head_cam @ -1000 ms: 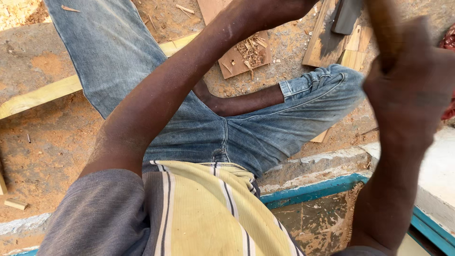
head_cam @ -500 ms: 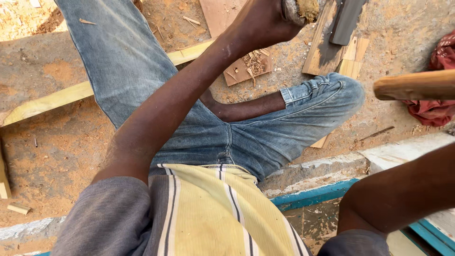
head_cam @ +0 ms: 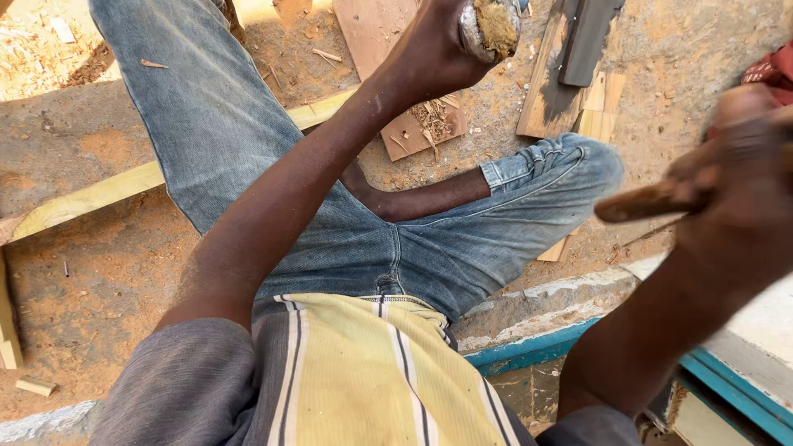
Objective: The person sharpens a chisel using a sharpening stone and a hammer. They rub the chisel blade on the stone, then repeatedly strike the chisel's handle with a hammer while holding the stone.
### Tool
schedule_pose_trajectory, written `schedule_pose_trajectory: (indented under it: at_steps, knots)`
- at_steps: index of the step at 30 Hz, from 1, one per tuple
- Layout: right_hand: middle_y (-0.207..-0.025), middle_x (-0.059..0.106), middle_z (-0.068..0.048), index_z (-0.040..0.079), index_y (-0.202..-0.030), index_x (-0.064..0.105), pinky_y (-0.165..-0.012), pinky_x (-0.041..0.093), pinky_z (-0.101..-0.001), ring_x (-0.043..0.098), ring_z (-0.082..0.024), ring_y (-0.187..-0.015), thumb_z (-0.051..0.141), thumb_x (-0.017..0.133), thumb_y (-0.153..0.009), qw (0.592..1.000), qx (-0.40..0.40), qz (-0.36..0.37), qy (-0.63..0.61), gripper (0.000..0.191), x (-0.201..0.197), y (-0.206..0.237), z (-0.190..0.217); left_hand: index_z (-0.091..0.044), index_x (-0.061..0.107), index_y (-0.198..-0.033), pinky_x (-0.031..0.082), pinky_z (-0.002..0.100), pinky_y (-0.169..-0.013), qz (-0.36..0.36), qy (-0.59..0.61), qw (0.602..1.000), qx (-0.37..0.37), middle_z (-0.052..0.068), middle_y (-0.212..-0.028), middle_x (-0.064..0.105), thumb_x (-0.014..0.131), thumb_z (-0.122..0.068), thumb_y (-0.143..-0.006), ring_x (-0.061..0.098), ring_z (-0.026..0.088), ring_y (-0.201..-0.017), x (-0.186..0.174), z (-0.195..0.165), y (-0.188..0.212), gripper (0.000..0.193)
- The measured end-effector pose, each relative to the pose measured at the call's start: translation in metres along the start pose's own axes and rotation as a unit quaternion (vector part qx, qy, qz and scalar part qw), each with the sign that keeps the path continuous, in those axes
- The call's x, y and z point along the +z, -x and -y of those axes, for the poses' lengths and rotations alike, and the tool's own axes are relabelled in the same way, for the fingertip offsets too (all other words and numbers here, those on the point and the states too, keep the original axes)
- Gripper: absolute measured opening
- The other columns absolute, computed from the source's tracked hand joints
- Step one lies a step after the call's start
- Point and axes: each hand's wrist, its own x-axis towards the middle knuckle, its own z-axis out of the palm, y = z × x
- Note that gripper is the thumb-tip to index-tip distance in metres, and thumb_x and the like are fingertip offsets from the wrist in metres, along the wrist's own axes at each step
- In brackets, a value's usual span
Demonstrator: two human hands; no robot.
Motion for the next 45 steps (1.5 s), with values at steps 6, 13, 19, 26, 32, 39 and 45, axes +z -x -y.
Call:
schedule_pose_trajectory:
  at_steps: [6, 13, 19, 26, 32, 39, 45]
  knots:
    - [-0.071, 0.063, -0.013, 0.005, -0.1, 0.059, -0.058, 0.053, -0.0401, 0.065, -0.026, -0.062, 0.005, 0.081, -0.098, 0.981, -0.066, 0.075, 0.168, 0.022, -0.012, -0.038, 0.009, -0.008, 0.05, -0.142, 0.064, 0.04, -0.099, -0.003, -0.006, 1.0, 0.01, 0.015, -0.128, 0.065, 0.098, -0.022, -0.094, 0.071, 0.031, -0.12, 0.001, 0.008, 0.005, 0.069]
    - [-0.071, 0.063, -0.013, 0.004, -0.1, 0.06, -0.064, 0.054, -0.0419, 0.069, -0.023, -0.067, 0.001, 0.077, -0.099, 0.855, -0.094, 0.113, 0.498, 0.017, 0.005, 0.012, -0.072, -0.006, 0.065, -0.123, 0.065, 0.036, -0.09, 0.023, 0.048, 0.999, 0.004, 0.011, -0.109, 0.075, 0.091, -0.012, -0.097, 0.079, 0.023, -0.104, -0.012, -0.02, -0.007, 0.037]
    - [-0.066, 0.057, -0.004, 0.01, -0.084, 0.059, -0.052, 0.05, -0.0361, 0.057, -0.017, -0.053, 0.001, 0.07, -0.101, 0.993, -0.036, -0.01, 0.116, 0.022, -0.004, -0.011, -0.02, -0.003, 0.071, -0.12, 0.062, 0.039, -0.097, -0.001, 0.028, 0.998, 0.061, 0.012, -0.115, 0.076, 0.087, -0.007, -0.095, 0.077, 0.024, -0.107, -0.025, -0.036, -0.018, 0.03]
    - [-0.075, 0.058, -0.008, 0.005, -0.105, 0.056, -0.064, 0.054, -0.0347, 0.062, -0.019, -0.062, 0.006, 0.064, -0.106, 0.935, -0.134, 0.08, 0.319, 0.007, 0.006, -0.032, -0.038, 0.005, 0.063, -0.112, 0.055, 0.042, -0.087, -0.07, -0.089, 0.994, 0.004, 0.023, -0.106, 0.063, 0.094, -0.02, -0.079, 0.066, 0.033, -0.098, -0.018, -0.027, -0.001, 0.052]
    - [-0.071, 0.064, -0.019, 0.001, -0.099, 0.062, -0.06, 0.053, -0.043, 0.069, -0.03, -0.062, 0.007, 0.075, -0.09, 0.882, 0.024, 0.088, 0.461, 0.017, -0.011, 0.057, -0.113, -0.005, 0.076, -0.088, 0.054, 0.045, -0.075, 0.016, -0.088, 0.996, 0.003, 0.009, -0.081, 0.073, 0.09, -0.018, -0.09, 0.068, 0.023, -0.074, -0.011, -0.028, -0.014, 0.019]
    - [-0.06, 0.055, -0.005, 0.002, -0.088, 0.058, -0.041, 0.041, -0.0335, 0.051, -0.016, -0.044, 0.003, 0.074, -0.087, 0.927, 0.325, -0.028, 0.186, 0.016, -0.014, 0.11, -0.162, 0.003, 0.065, -0.099, 0.052, 0.036, -0.076, 0.039, -0.014, 0.994, -0.1, 0.013, -0.085, 0.061, 0.083, -0.029, -0.086, 0.06, 0.025, -0.075, 0.007, -0.05, -0.056, 0.039]
    - [-0.054, 0.045, -0.001, 0.003, -0.088, 0.054, -0.035, 0.031, -0.0289, 0.04, -0.011, -0.037, -0.005, 0.07, -0.083, 0.901, 0.414, -0.11, -0.061, 0.018, -0.028, 0.11, -0.183, -0.008, 0.054, -0.077, 0.06, 0.04, -0.087, -0.113, 0.164, 0.969, -0.146, 0.006, -0.074, 0.06, 0.061, -0.009, -0.1, 0.066, 0.018, -0.081, -0.086, -0.083, 0.088, 0.024]
